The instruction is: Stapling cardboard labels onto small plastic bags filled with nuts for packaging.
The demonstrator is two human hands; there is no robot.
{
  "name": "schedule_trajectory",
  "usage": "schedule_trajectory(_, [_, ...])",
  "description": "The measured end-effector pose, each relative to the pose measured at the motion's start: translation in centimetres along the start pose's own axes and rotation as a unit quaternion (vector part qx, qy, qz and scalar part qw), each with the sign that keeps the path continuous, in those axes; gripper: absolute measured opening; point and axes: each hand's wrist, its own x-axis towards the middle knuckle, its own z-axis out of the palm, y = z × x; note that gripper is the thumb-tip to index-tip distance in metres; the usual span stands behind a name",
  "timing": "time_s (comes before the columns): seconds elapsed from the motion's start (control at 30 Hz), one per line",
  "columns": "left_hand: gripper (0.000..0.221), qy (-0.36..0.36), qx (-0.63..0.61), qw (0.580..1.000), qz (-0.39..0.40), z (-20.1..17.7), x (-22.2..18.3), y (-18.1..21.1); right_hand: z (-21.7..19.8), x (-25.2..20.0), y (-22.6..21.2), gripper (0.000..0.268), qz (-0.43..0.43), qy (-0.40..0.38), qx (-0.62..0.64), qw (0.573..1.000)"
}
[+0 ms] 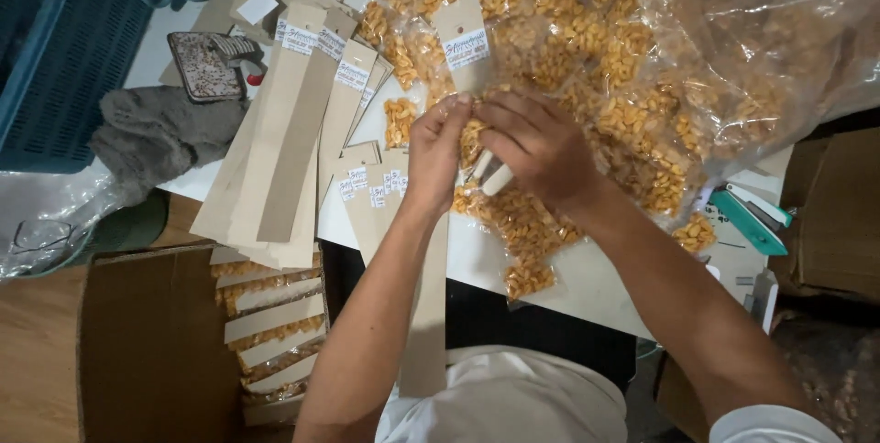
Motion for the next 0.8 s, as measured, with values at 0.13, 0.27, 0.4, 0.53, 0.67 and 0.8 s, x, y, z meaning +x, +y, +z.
schedule_trajectory(0.13, [0.018,0.030,-0.036,0.999,0.021,0.7,-0.9,1.7,-1.0,0.0,0.5,0.014,-0.005,0.024,0.044,0.999])
schedule_trajectory(0.27, [0.023,0.018,-0.003,0.999,0.042,1.2,-1.7,3.9,-1.6,0.5,1.3,0.022,0.061,0.063,0.171,0.981])
schedule_trajectory(0.4, [0.042,-0.013,0.064,0.995,0.073,1.4,-2.3,3.4,-2.3,4.4,1.6,0.009,0.263,0.123,0.197,0.936])
schedule_trajectory(0.53, [0.036,-0.026,0.077,0.993,0.090,1.6,-2.7,3.1,-2.6,8.8,1.5,0.046,0.594,0.089,0.418,0.681])
schedule_trajectory(0.67, [0.032,-0.052,0.102,0.990,0.081,0.7,-2.8,1.5,-2.2,8.9,1.2,0.049,0.569,0.116,0.545,0.605])
schedule_trajectory(0.8, [0.023,-0.125,0.097,0.978,0.139,1.5,-3.3,0.7,-1.6,5.5,2.2,0.053,0.551,0.127,0.502,0.654])
